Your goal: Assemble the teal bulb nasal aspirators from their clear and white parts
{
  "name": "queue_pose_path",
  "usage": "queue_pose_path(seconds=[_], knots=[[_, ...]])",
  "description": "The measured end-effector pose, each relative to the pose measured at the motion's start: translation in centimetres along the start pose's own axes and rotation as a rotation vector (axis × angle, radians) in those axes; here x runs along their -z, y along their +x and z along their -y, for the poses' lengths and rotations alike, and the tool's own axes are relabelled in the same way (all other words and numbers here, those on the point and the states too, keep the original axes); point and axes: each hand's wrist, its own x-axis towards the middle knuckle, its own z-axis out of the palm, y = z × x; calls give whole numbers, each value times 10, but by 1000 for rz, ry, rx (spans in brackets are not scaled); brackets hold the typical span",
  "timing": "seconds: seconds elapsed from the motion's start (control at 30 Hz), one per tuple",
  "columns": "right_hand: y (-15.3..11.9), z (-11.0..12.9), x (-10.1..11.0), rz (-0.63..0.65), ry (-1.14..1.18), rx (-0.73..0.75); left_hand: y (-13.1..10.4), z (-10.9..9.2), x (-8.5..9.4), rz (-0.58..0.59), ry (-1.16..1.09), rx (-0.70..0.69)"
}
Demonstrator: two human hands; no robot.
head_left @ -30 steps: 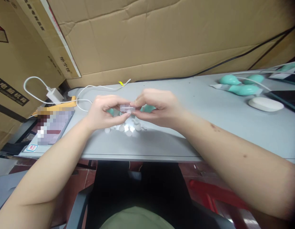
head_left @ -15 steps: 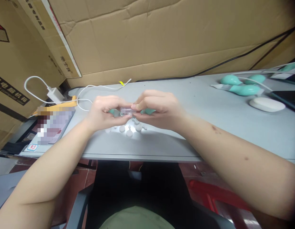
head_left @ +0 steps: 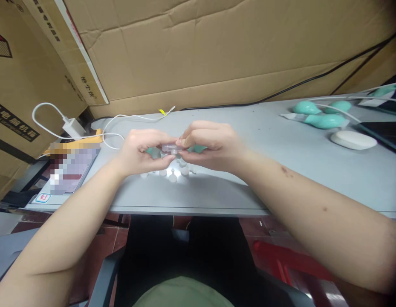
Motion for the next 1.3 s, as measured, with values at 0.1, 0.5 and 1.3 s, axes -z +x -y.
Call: queue_pose_path(seconds=[0.1,0.5,1.3], knots=[[-1,-2,0,8,-11,-3,-3,2,-1,-10,53,23],[1,5,1,-24,-30,39,2,-3,-6,-47,8,-17],[5,-40,26,-241,59,-440,-9,18,-1,-99,70,154]])
